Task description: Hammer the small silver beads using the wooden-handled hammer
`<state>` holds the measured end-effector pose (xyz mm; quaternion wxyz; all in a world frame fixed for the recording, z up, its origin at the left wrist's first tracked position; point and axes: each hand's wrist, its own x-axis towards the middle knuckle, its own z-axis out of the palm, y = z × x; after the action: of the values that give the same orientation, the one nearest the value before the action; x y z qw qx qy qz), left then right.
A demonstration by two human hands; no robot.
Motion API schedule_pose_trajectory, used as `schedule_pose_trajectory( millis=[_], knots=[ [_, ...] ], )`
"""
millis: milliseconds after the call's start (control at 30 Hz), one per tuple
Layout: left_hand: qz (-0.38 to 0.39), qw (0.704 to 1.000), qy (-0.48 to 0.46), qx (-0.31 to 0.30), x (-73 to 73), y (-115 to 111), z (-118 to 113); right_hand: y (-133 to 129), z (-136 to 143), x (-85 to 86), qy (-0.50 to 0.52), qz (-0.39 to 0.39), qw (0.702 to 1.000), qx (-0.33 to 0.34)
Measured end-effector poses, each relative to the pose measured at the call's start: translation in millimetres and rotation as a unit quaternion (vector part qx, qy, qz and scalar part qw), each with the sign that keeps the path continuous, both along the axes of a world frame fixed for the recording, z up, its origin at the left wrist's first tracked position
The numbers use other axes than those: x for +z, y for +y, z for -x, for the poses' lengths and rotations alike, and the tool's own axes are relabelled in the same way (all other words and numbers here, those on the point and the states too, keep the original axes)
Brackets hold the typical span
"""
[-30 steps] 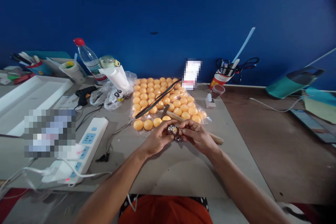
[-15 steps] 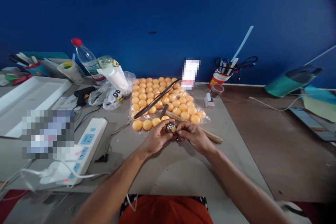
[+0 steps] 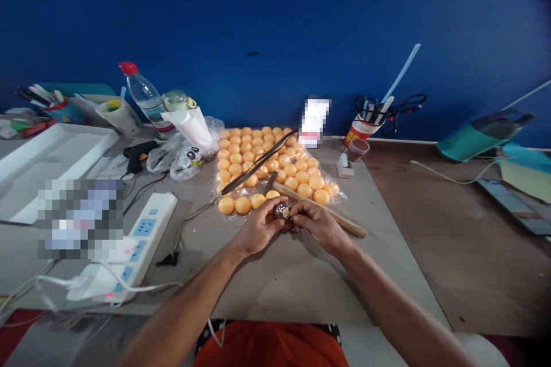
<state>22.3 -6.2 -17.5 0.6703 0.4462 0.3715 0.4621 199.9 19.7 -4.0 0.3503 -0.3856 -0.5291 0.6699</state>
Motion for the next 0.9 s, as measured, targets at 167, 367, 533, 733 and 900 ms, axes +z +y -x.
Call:
schedule_pose_trajectory(
  millis=[167, 367, 533, 733, 900],
  knots=[
    [-0.005, 1.0, 0.014, 0.001, 0.0, 0.3, 0.2, -0.7, 1.4, 2.0, 0.011, 0.003, 1.0, -0.005],
    [-0.022, 0.999, 0.038, -0.001, -0.1, -0.2, -0.1, -0.7, 2.6, 4.4, -0.002, -0.001, 1.0, -0.003],
    [-0.035, 0.998, 0.061, -0.001, -1.0, -0.8, -0.2, -1.7, 3.0, 6.4, -0.034, -0.016, 0.999, -0.007],
    [-0.063, 0.993, 0.102, 0.014, -3.7, -1.5, -1.3, -1.6, 2.7, 9.3, -0.072, -0.033, 0.997, 0.001],
    [-0.072, 0.99, 0.12, 0.019, -2.9, -1.7, -2.0, -1.6, 2.3, 8.6, -0.079, -0.028, 0.996, -0.003]
  ],
)
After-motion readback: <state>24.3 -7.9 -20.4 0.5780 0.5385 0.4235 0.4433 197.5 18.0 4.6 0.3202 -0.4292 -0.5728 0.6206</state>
